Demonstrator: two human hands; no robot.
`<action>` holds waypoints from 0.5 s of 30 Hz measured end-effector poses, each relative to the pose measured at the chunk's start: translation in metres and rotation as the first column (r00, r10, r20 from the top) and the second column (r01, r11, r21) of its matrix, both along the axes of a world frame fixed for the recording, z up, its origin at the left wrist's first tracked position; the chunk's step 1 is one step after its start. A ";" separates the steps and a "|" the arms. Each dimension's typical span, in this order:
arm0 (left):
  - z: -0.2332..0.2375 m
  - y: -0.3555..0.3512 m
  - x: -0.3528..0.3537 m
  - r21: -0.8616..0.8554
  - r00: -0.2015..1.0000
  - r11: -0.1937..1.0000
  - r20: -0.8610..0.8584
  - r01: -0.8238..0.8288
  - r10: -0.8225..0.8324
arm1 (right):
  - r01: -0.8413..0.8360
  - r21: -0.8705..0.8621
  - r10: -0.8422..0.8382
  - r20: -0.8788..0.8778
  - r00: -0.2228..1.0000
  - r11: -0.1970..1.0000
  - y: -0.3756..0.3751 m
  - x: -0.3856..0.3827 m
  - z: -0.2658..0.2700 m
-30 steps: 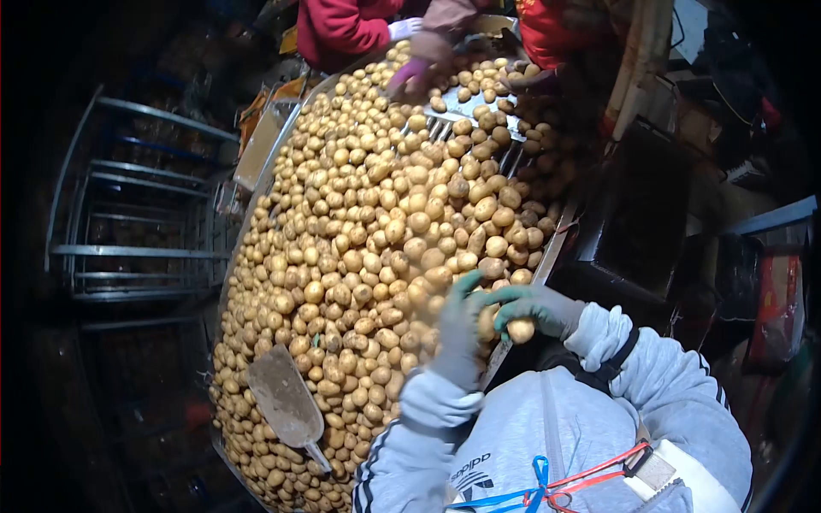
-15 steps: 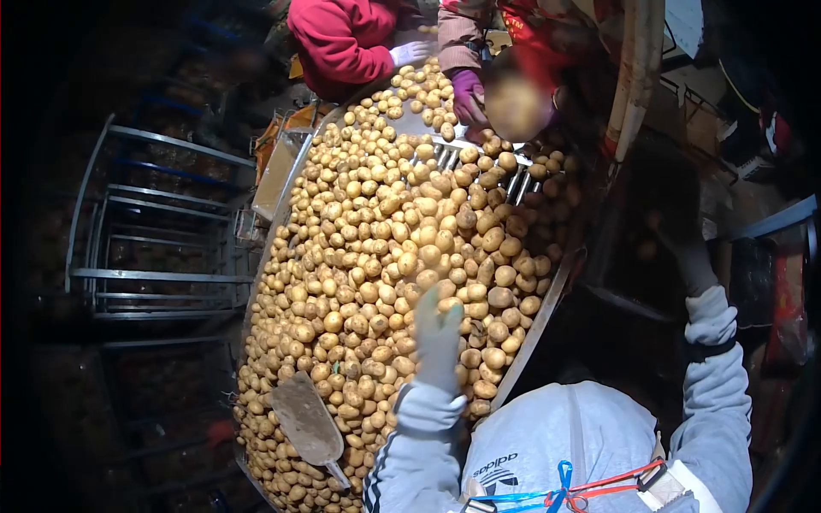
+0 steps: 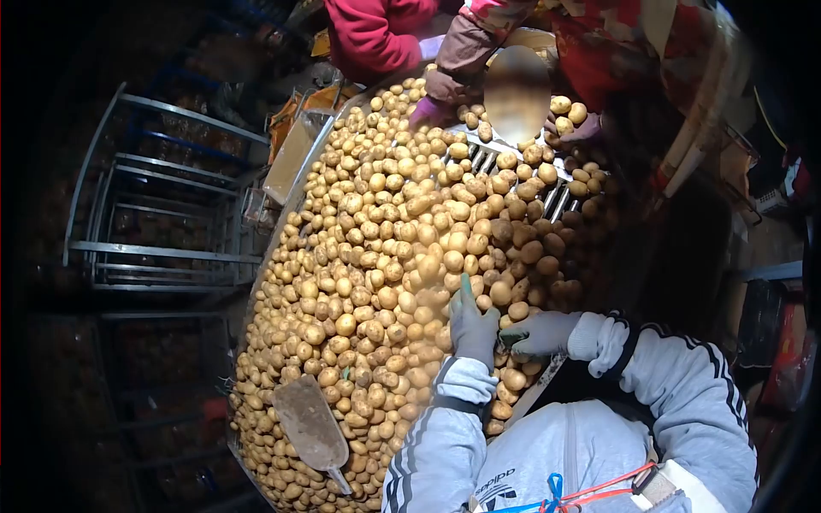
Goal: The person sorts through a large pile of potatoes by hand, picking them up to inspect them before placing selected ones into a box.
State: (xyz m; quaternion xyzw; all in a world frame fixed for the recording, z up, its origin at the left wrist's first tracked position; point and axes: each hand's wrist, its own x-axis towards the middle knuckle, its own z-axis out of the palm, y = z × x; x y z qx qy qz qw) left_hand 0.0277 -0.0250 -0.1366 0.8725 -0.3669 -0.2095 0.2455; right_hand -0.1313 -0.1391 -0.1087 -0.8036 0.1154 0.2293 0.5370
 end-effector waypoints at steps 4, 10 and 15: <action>-0.009 -0.037 0.001 -0.009 0.999 0.999 0.013 -0.031 0.031 | 0.077 0.124 -0.073 -0.030 0.997 0.989 -0.019 0.014 -0.003; -0.014 -0.128 0.046 -0.127 0.917 0.978 -0.384 -0.166 0.106 | 0.311 0.151 -0.323 0.061 0.944 0.938 -0.072 0.053 -0.030; 0.033 -0.115 0.090 -0.193 0.993 0.976 -0.039 0.098 -0.108 | 0.442 -0.443 -0.269 0.400 0.876 0.780 -0.111 0.084 -0.044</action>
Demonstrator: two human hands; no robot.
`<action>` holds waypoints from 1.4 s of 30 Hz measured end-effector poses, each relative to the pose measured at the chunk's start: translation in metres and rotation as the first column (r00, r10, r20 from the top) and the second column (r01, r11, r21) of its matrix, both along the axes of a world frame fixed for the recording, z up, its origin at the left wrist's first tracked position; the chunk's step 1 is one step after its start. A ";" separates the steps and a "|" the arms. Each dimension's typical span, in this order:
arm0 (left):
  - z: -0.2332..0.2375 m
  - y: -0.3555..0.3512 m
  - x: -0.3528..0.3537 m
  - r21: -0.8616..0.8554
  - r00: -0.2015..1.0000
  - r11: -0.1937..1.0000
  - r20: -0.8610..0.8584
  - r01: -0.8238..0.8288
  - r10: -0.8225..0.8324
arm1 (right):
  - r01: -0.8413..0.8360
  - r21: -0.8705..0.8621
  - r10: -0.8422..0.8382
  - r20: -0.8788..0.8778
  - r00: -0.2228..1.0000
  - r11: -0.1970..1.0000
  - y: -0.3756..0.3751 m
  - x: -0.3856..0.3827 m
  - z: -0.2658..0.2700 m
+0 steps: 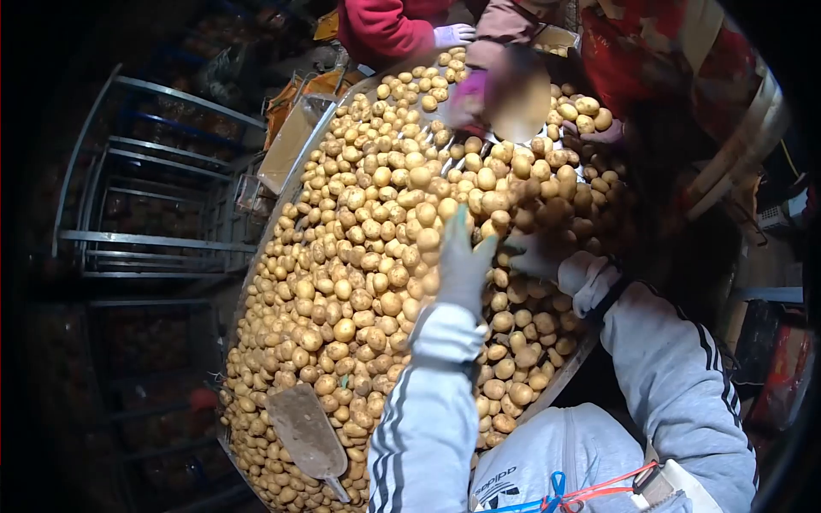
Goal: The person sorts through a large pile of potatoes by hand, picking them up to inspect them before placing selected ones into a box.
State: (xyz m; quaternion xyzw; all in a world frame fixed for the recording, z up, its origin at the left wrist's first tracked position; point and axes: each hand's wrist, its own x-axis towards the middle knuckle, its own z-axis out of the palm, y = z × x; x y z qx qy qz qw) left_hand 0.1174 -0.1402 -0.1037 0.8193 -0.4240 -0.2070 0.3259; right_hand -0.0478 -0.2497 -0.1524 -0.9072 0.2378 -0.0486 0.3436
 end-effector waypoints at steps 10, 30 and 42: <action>0.002 0.088 0.072 0.412 0.939 0.862 0.293 -0.294 0.180 | 0.169 0.590 -0.278 0.098 0.955 0.789 0.034 0.002 0.009; 0.006 0.019 0.173 -0.099 0.970 0.987 0.198 -0.125 0.143 | 0.350 0.183 -0.388 0.263 0.883 0.919 -0.031 0.051 -0.012; -0.010 0.075 0.179 0.358 0.847 0.841 0.493 -0.407 0.200 | 0.023 0.993 -0.658 -0.094 0.747 -0.116 -0.001 -0.059 0.033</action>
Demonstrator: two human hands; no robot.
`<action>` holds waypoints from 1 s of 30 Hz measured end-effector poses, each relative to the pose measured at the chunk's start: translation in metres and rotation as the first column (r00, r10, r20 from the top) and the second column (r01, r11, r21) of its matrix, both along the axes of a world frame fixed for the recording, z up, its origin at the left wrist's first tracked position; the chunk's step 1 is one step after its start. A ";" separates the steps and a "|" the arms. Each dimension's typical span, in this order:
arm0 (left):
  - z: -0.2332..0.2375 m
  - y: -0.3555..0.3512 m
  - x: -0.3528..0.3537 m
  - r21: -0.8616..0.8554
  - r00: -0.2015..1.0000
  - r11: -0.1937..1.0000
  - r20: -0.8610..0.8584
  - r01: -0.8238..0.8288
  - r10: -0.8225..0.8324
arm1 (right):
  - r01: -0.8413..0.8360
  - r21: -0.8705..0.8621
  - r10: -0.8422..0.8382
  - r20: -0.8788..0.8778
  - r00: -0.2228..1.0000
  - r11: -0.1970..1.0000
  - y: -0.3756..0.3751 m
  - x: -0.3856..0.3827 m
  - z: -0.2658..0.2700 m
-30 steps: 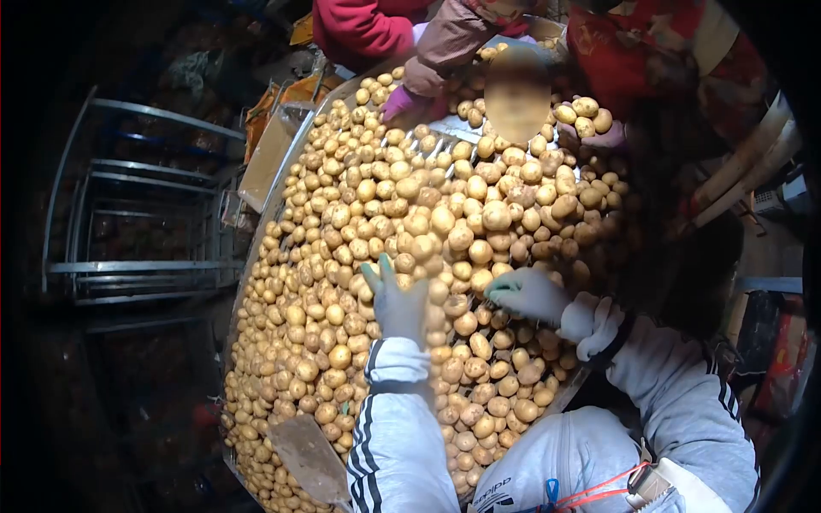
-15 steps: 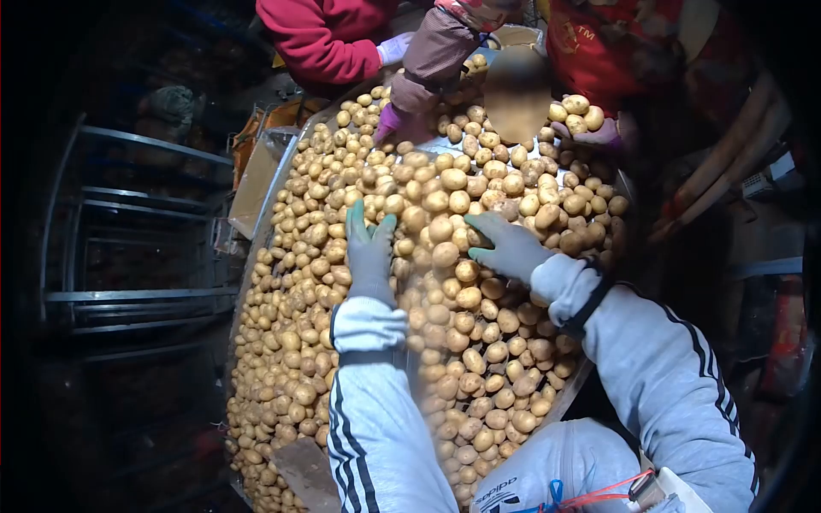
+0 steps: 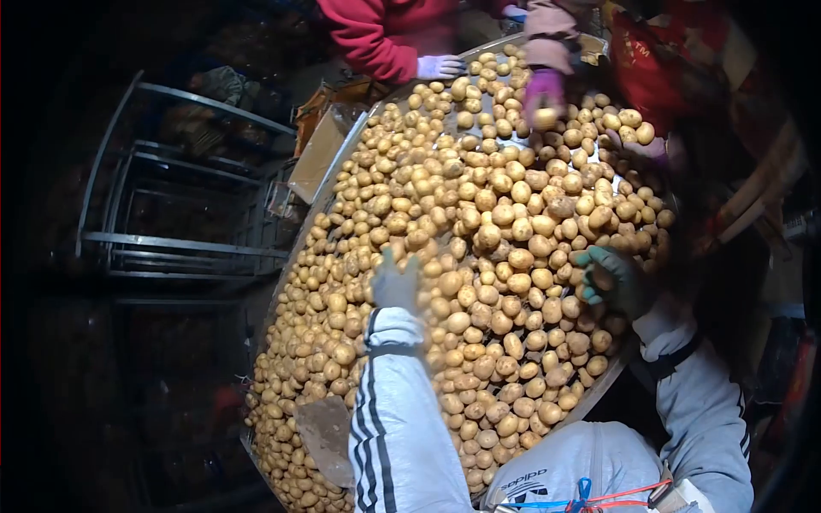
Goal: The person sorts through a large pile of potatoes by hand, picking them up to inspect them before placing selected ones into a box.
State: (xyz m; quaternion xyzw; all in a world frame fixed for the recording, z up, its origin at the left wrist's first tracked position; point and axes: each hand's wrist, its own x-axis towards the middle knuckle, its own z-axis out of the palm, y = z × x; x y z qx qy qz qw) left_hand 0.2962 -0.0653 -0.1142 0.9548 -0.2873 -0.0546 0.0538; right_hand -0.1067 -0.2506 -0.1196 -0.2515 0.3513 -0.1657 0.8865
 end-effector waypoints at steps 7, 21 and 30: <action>-0.004 0.013 -0.101 -0.335 0.851 0.912 -0.381 0.238 -0.362 | -0.187 -0.159 0.179 -0.068 0.982 0.969 0.035 0.008 0.029; 0.015 0.110 -0.087 0.227 0.981 0.968 0.137 0.104 -0.138 | -0.307 -0.046 0.305 -0.044 0.951 0.951 0.095 -0.041 0.021; 0.011 0.062 -0.088 0.277 0.977 0.957 -0.214 0.084 -0.024 | -0.313 -0.033 0.309 -0.097 0.946 0.949 0.114 -0.080 0.012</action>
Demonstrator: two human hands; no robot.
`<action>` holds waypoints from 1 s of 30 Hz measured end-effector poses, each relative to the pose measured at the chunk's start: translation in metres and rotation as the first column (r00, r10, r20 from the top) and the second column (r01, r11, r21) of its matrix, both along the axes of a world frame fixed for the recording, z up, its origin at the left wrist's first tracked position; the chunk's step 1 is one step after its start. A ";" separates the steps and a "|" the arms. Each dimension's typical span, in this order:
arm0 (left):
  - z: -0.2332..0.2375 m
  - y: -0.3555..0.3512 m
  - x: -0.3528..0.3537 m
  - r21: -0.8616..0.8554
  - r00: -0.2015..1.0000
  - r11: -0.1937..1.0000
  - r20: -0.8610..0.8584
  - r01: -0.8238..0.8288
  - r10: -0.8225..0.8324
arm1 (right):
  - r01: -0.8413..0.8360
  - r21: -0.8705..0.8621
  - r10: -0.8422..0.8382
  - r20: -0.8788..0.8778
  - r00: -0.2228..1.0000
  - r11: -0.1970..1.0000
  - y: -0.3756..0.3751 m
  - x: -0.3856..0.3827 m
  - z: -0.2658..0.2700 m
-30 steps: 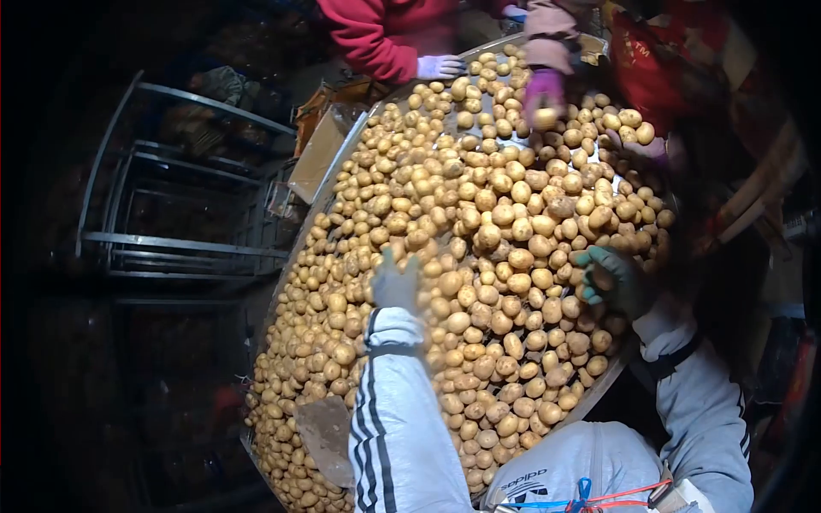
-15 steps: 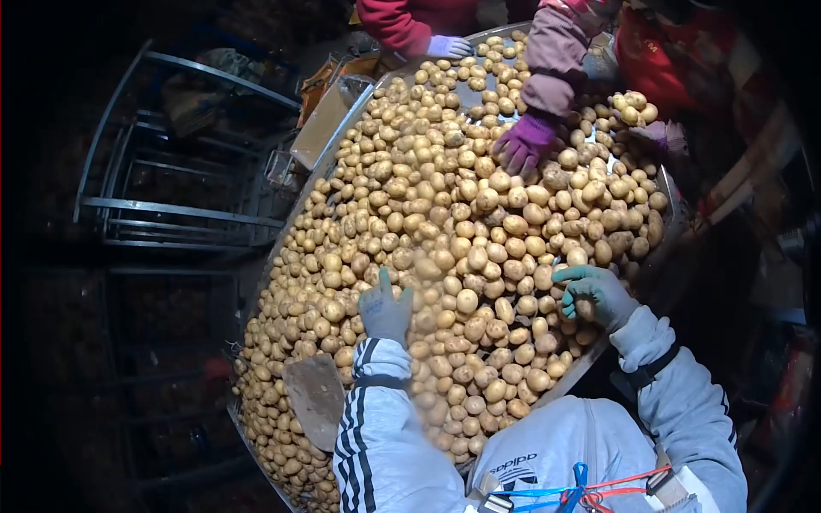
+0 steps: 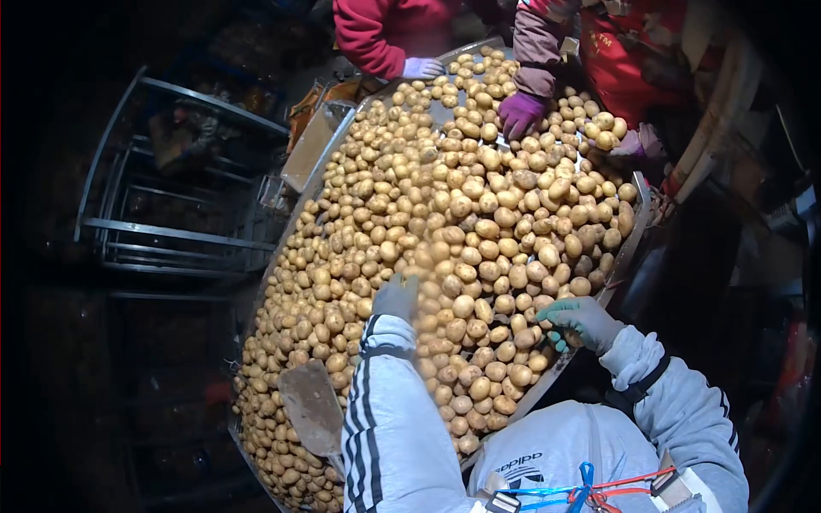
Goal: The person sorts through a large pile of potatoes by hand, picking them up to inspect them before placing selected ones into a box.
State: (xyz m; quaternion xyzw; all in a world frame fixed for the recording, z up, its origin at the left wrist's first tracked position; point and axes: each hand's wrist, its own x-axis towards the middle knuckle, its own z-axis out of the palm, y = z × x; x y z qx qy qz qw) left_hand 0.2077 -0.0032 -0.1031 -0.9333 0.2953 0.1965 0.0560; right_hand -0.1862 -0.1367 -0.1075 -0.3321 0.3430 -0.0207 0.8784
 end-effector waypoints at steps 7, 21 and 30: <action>0.021 -0.007 -0.079 -0.257 0.927 0.900 -0.230 -0.352 0.297 | -0.067 0.042 0.067 0.002 0.998 0.997 0.011 -0.005 -0.020; 0.014 -0.056 -0.069 -0.644 0.973 0.736 -0.211 -0.207 0.089 | -0.064 -0.032 0.064 -0.003 0.998 0.997 0.021 0.001 -0.019; 0.009 -0.064 -0.062 -0.429 0.974 0.889 -0.216 -0.161 0.072 | -0.013 -0.062 0.013 -0.002 1.000 0.998 0.016 -0.009 -0.009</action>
